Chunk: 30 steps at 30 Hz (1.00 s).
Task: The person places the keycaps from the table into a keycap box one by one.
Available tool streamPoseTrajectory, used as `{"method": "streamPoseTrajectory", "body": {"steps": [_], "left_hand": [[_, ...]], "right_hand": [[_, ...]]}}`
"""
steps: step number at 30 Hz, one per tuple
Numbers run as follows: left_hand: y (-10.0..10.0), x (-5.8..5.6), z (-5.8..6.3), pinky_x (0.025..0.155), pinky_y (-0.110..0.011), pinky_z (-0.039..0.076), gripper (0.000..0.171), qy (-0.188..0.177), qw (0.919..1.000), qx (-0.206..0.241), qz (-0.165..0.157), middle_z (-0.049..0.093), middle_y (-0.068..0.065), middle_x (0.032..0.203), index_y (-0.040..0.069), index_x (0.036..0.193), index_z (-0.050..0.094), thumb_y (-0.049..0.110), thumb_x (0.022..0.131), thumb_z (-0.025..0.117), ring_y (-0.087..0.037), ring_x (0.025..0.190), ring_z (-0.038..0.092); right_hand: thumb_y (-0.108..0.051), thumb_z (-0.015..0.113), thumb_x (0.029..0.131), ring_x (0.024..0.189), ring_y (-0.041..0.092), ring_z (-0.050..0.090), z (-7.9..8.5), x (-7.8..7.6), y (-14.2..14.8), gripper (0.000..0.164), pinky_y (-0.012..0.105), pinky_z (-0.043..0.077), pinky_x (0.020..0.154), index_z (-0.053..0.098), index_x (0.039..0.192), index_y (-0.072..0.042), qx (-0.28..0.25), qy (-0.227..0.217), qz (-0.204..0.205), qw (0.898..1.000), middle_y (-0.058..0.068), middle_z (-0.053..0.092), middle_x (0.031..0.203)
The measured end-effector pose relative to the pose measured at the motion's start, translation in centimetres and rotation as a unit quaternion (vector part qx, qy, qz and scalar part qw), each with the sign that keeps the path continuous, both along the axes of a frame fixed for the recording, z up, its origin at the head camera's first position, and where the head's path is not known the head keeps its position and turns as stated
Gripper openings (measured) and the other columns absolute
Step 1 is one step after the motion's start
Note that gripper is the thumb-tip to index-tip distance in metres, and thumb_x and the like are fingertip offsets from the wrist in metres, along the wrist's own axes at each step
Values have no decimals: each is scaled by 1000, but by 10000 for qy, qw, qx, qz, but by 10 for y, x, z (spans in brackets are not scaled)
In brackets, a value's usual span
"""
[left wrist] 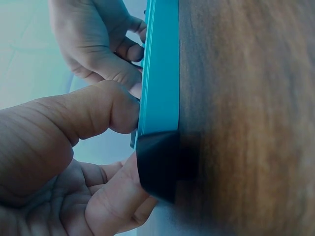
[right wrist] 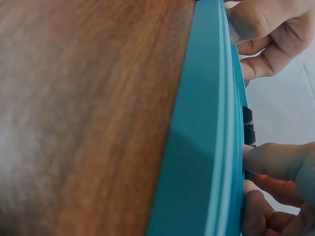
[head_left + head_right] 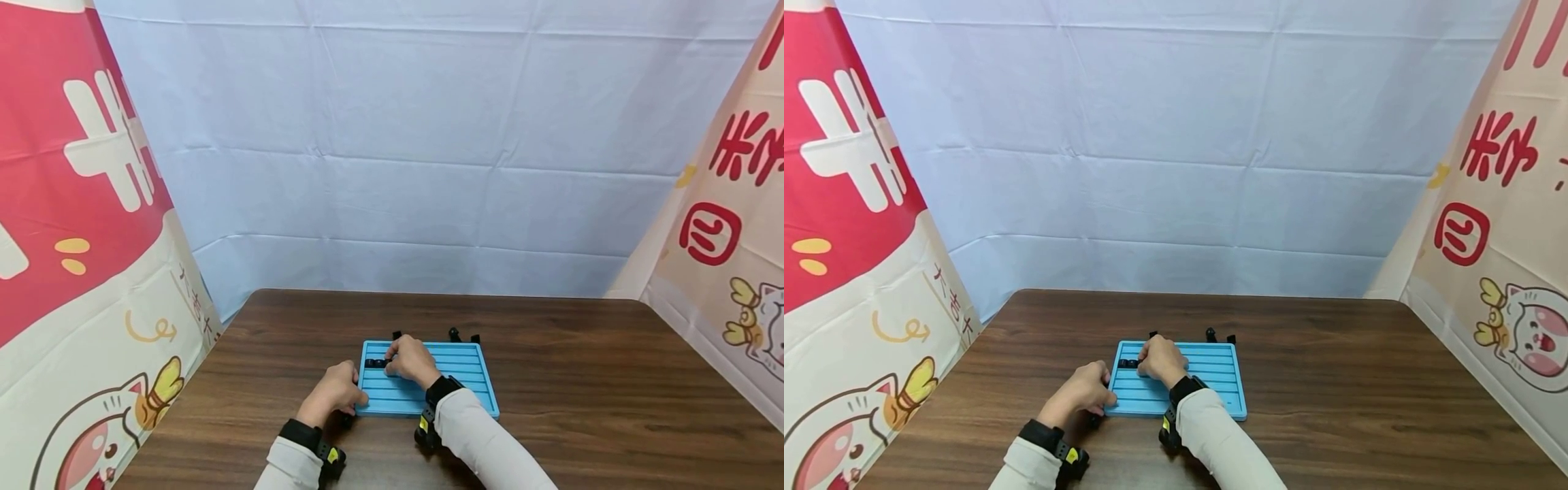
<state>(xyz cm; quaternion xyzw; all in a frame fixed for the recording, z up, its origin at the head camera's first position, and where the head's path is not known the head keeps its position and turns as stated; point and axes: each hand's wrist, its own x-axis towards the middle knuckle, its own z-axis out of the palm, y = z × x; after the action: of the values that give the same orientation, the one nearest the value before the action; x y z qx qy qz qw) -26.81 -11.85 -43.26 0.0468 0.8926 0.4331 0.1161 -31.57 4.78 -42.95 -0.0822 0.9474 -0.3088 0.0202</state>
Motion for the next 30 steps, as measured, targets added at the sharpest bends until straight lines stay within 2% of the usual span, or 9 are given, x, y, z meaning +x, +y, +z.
{"method": "streamPoseTrajectory", "body": {"steps": [13,30], "left_hand": [[0,1,2,45,-31,52,28,121,9998,6,-138,46,-15,69,-3,85,45,-9,68,67,-21,47,56],[1,0,2,45,-31,52,28,62,9999,-55,-139,46,-15,71,-2,86,46,-8,69,67,-20,48,55]], "right_hand": [[-15,79,74,64,18,50,0,1,-1,13,36,43,59,66,76,-17,10,25,-39,10000,-1,58,79],[-18,79,74,65,17,51,-3,0,-1,13,40,43,62,66,77,-18,127,63,-159,9998,-2,59,81]]}}
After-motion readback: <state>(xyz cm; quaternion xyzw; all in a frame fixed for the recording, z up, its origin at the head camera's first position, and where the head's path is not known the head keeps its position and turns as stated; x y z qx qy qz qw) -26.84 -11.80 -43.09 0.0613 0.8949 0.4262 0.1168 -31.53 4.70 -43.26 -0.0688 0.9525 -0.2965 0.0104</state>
